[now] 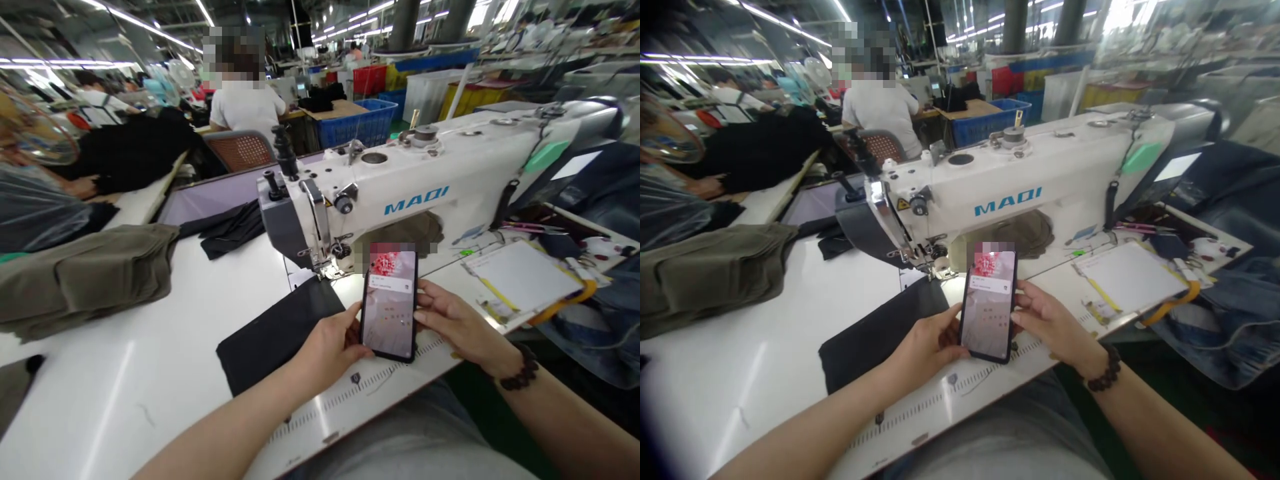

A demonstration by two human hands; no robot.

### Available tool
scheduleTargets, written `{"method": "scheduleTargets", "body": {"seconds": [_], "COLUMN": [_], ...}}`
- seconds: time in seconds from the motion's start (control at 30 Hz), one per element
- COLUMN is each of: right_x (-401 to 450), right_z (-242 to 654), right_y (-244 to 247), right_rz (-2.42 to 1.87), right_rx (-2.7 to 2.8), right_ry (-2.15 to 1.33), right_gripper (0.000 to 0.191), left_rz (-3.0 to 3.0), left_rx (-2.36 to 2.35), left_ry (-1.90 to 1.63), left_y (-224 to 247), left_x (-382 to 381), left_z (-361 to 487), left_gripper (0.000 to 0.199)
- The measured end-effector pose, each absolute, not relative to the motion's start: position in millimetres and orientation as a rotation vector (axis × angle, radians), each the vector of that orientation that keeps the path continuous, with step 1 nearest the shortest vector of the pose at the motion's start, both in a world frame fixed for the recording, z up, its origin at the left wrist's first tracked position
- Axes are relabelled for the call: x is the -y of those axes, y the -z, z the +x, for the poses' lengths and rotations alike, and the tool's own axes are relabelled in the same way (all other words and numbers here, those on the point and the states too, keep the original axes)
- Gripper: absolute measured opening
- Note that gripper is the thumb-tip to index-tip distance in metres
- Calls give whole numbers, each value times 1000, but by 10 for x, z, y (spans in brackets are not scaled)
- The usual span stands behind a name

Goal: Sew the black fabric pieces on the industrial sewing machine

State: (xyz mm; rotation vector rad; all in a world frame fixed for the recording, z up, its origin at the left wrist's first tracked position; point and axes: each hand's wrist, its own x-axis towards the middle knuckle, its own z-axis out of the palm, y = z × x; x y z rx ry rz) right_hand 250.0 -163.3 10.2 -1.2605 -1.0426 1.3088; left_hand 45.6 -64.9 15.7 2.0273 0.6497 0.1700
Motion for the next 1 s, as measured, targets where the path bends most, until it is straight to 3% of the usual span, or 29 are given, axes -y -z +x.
{"method": "scheduleTargets", "body": {"seconds": [0.47, 0.57, 0.7, 1.0], "right_x": [1560, 1530, 1490, 1480], "right_z": [2195, 2186, 2203, 2236], "right_y": [-57, -38, -54, -116], "right_rz": [-1482, -1553, -1652, -1719], "right_rx": [1012, 1059, 1103, 1165], "right_ry": [-1060, -945, -771, -641], "right_gripper": [63, 55, 23, 25], "left_rz": [2135, 2166, 2192, 2204], "left_rx": [-617, -620, -620, -626], "left_ry": [-248, -261, -273, -258], "left_y": [-56, -42, -24, -19], "left_x": [663, 668, 669, 663], "left_z": [409, 404, 404, 393], "left_gripper": [60, 62, 64, 67]}}
